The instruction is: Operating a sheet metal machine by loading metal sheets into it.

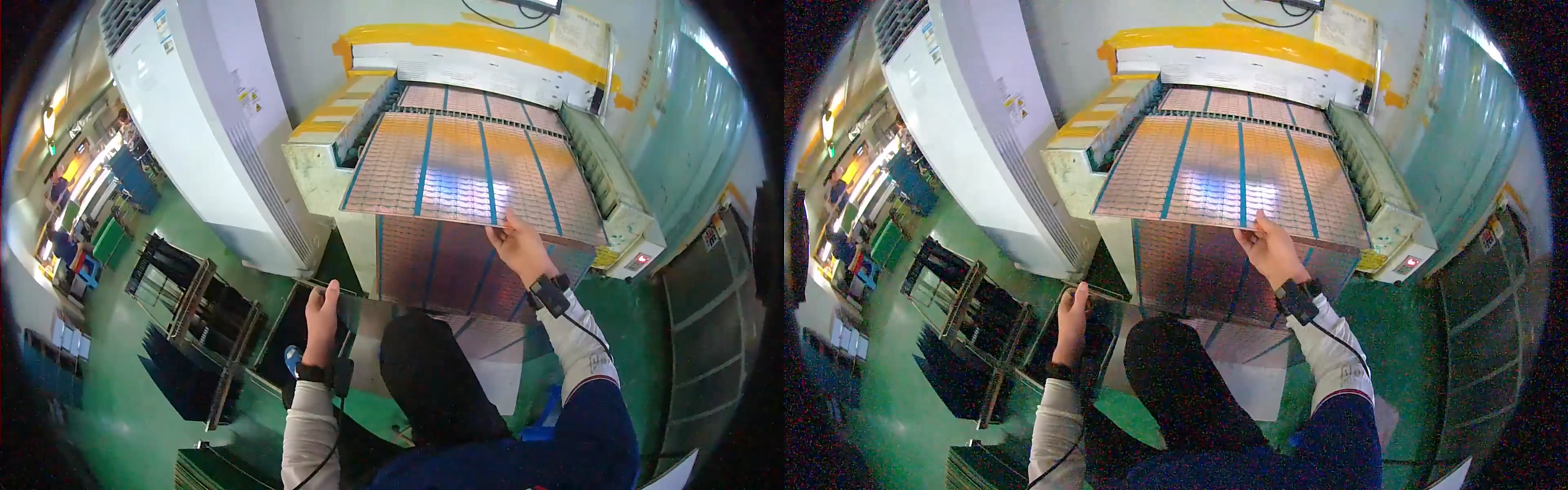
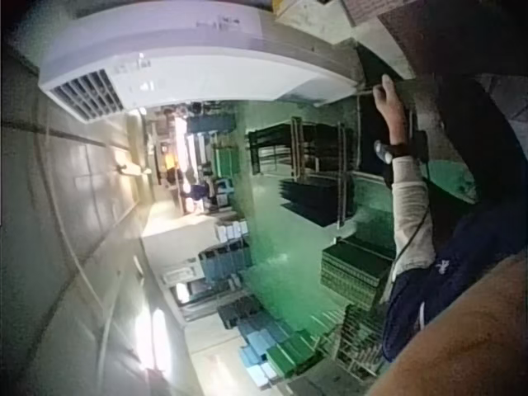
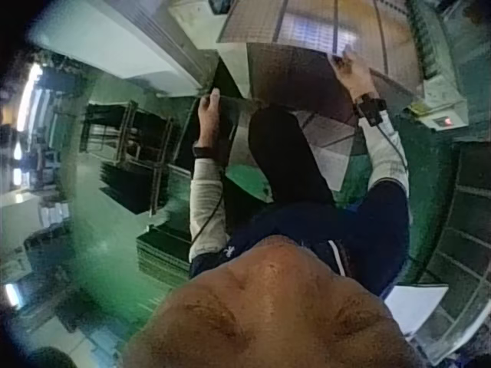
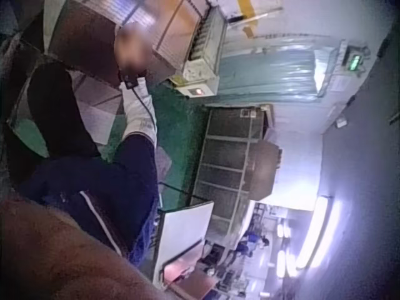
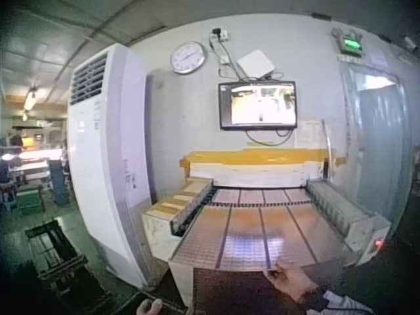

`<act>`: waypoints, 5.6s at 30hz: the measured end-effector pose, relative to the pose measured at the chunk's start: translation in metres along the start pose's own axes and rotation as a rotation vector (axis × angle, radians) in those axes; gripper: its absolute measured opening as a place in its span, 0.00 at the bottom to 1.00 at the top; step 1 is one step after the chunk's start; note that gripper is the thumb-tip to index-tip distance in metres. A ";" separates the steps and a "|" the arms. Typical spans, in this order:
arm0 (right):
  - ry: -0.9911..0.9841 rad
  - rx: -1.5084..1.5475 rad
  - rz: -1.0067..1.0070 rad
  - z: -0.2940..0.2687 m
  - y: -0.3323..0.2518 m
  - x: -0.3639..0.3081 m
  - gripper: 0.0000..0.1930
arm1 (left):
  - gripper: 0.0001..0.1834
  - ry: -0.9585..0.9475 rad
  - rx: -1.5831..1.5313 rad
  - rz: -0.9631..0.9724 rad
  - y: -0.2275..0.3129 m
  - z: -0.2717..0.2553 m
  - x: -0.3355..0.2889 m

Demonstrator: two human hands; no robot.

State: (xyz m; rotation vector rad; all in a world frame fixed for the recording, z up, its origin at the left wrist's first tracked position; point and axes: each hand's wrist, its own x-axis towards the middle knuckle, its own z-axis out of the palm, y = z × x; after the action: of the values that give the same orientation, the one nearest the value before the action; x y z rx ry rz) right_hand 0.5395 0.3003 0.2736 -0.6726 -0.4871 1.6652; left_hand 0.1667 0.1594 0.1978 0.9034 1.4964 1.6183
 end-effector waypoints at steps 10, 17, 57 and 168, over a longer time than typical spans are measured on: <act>0.053 0.016 -0.062 0.008 0.005 0.010 0.07 | 0.17 -0.010 0.066 -0.006 0.002 0.003 0.006; 0.037 0.024 -0.076 0.006 0.000 0.024 0.08 | 0.15 -0.039 -0.095 -0.030 0.014 0.011 0.001; -0.645 -1.778 -0.236 0.030 0.056 -0.097 0.09 | 0.25 0.048 0.284 0.029 -0.002 0.006 0.014; -0.169 -1.250 0.342 -0.134 0.435 -0.068 0.11 | 0.10 0.240 1.104 -0.456 -0.145 -0.266 -0.157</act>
State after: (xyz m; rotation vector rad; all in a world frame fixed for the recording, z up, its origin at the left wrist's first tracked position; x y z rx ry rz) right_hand 0.3165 0.1418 -0.0965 -1.5716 -1.6560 1.6027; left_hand 0.0167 -0.0981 0.0322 0.8010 2.5927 0.4925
